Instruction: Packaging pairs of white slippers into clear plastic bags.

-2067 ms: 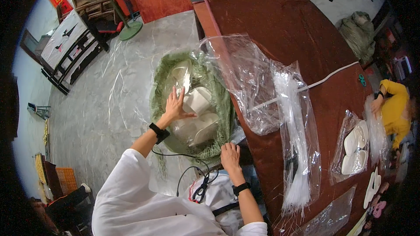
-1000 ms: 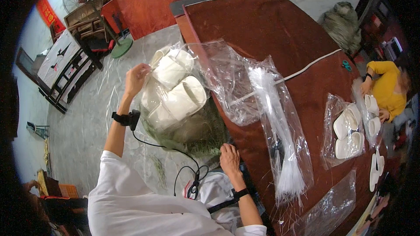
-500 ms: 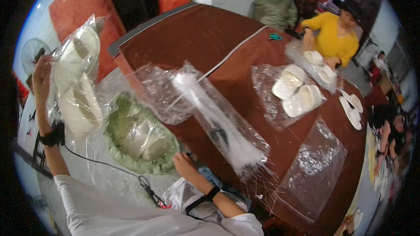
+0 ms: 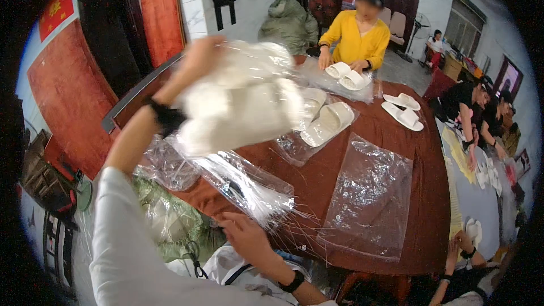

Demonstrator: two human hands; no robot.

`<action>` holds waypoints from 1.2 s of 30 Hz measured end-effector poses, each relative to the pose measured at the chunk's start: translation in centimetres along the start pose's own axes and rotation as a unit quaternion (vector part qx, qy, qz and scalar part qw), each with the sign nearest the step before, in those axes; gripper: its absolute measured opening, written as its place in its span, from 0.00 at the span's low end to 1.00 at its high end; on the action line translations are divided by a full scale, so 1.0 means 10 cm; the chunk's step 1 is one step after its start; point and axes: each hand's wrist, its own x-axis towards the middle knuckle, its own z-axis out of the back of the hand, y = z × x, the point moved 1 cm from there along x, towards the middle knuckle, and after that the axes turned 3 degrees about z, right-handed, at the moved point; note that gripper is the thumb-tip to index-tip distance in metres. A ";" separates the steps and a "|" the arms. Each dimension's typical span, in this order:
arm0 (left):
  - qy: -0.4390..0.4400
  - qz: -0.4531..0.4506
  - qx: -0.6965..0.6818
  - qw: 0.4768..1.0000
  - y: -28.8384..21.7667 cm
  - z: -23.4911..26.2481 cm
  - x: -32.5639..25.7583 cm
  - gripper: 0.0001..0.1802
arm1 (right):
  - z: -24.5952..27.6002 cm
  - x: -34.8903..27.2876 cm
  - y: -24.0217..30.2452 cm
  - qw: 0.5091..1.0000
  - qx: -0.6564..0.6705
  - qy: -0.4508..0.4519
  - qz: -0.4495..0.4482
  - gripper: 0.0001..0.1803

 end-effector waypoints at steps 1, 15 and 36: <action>0.037 0.030 -0.036 0.998 -0.45 -0.31 0.07 0.11 | 0.11 -0.04 -0.06 0.998 -0.025 -0.021 -0.044 0.13; 0.021 0.216 -0.244 0.945 -1.80 -2.92 -0.41 0.07 | 0.45 -0.32 -0.09 0.981 -0.101 -0.025 -0.164 0.09; 0.270 0.422 -0.074 0.862 1.78 0.82 -4.34 0.17 | 0.83 -0.98 -0.69 0.890 -0.352 -0.076 -0.278 0.22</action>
